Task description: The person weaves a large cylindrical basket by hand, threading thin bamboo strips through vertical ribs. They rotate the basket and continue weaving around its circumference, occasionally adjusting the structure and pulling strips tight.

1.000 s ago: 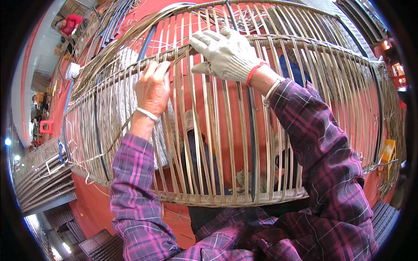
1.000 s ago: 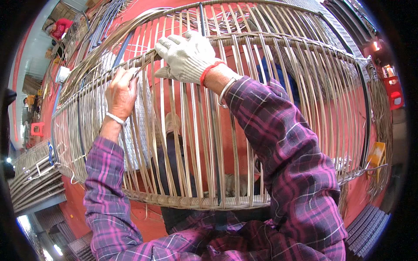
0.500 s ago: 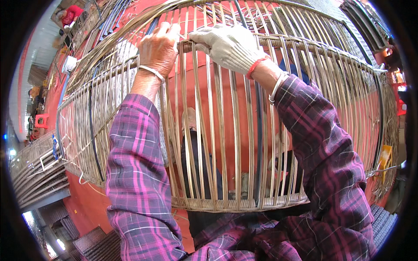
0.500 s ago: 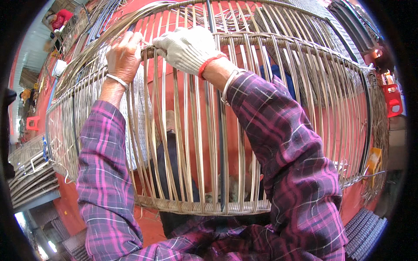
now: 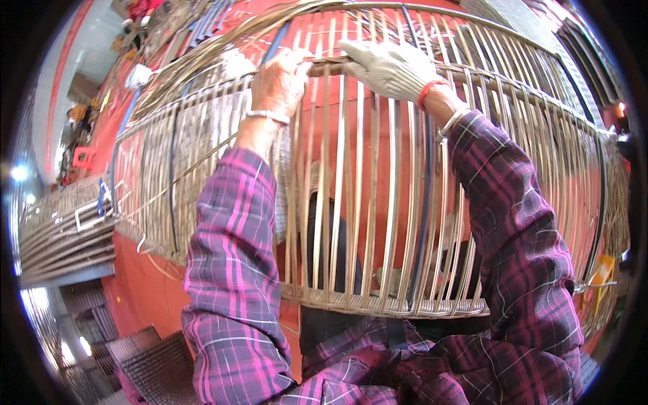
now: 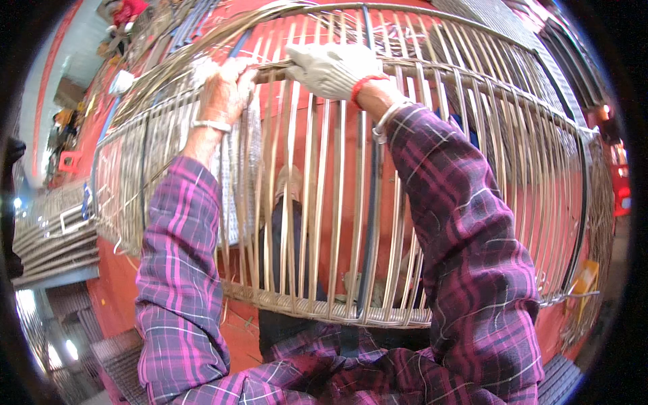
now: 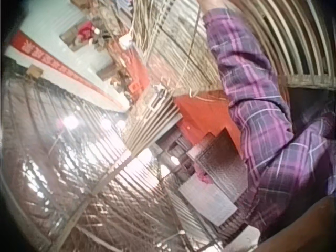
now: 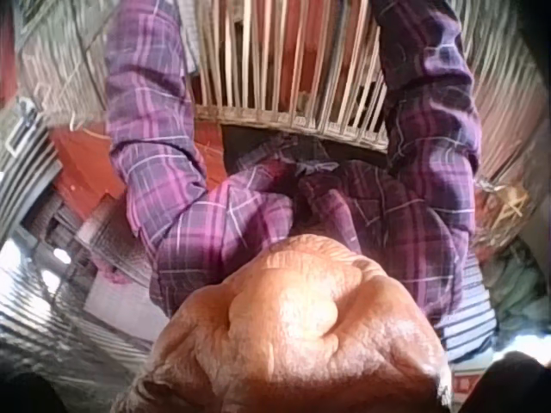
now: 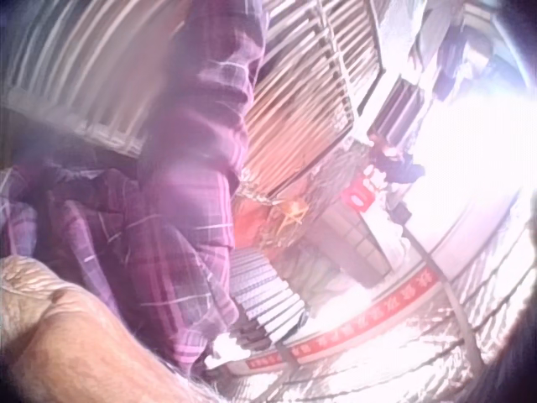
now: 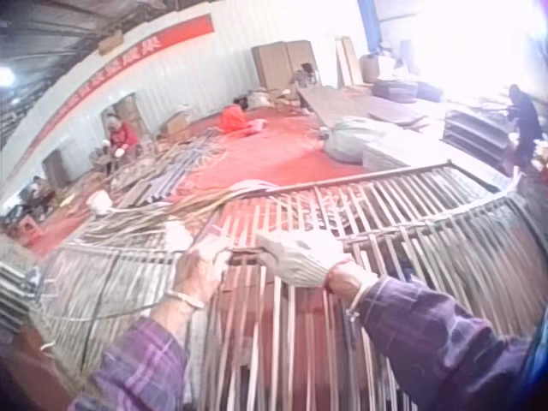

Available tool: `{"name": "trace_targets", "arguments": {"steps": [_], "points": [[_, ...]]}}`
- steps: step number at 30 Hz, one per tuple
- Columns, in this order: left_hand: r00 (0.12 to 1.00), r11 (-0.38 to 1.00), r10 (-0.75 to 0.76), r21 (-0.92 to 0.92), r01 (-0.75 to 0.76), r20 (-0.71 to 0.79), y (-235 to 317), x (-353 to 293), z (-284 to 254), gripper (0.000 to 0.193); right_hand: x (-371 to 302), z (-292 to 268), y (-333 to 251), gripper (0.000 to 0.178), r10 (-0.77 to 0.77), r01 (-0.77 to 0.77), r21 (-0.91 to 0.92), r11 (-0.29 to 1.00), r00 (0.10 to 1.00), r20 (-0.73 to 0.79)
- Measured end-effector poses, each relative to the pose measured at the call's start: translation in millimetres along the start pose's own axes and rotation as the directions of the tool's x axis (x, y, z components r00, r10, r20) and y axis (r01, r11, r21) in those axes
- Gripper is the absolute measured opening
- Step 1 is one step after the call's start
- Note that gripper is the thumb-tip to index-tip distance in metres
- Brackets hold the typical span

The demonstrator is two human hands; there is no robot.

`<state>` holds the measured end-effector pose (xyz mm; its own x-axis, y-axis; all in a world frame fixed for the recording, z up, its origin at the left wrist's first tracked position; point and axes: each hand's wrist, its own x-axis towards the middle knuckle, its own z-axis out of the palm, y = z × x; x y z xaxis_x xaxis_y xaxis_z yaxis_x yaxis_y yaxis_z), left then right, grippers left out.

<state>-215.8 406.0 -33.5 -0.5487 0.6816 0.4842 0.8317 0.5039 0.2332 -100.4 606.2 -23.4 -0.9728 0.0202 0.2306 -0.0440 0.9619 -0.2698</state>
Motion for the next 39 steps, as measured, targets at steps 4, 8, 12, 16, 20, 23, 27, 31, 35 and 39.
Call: {"name": "trace_targets", "arguments": {"steps": [4,8,12,16,20,23,27,31,35,39], "points": [[0.999,0.995,0.05,0.089,-0.049,-0.015,-5.9,-110.4,-57.6,0.033,-2.6,-7.9,-0.6,0.04,0.013,-0.012,-0.015,1.0,0.997,0.082],[0.953,0.95,-0.303,0.079,0.302,-0.004,5.9,-242.5,-116.1,0.041,-4.3,-7.4,5.2,0.028,-0.064,0.066,-0.047,0.997,0.997,0.048],[0.93,0.934,-0.347,0.139,0.33,0.121,49.2,-309.5,-125.5,0.057,-0.9,-9.5,8.3,0.03,-0.008,0.008,0.001,1.0,0.997,0.072],[0.865,0.874,-0.48,-0.004,0.486,0.149,59.5,-306.2,-129.3,0.07,4.5,-18.8,4.3,0.029,0.005,-0.004,-0.008,1.0,0.989,0.149],[0.759,0.707,-0.509,-0.306,0.637,0.406,54.6,-303.5,-150.6,0.07,9.7,-16.7,2.7,0.026,0.083,-0.058,-0.171,0.984,0.986,0.147],[0.799,0.655,-0.335,-0.486,0.579,0.5,54.8,-305.2,-152.3,0.076,11.4,-7.6,10.0,0.024,0.141,-0.086,-0.279,0.956,0.973,0.185],[0.854,0.568,0.003,-0.704,0.426,0.52,74.5,-292.0,-125.0,0.08,-1.7,-3.9,25.4,0.022,0.185,-0.128,-0.425,0.896,0.978,0.094],[0.795,0.493,0.242,-0.776,0.393,0.556,98.3,-260.1,-98.6,0.081,-6.9,-20.2,25.3,0.021,0.282,-0.244,-0.517,0.82,0.959,-0.006],[0.785,0.654,0.318,-0.723,0.224,0.532,103.5,-242.5,-104.4,0.081,14.8,-44.2,9.1,0.025,0.087,-0.12,-0.261,0.958,0.987,-0.133],[0.872,0.721,0.278,-0.688,0.088,0.402,70.1,-248.6,-142.8,0.061,5.3,-27.3,-2.4,0.026,-0.003,-0.051,-0.263,0.963,0.98,-0.199]]}}
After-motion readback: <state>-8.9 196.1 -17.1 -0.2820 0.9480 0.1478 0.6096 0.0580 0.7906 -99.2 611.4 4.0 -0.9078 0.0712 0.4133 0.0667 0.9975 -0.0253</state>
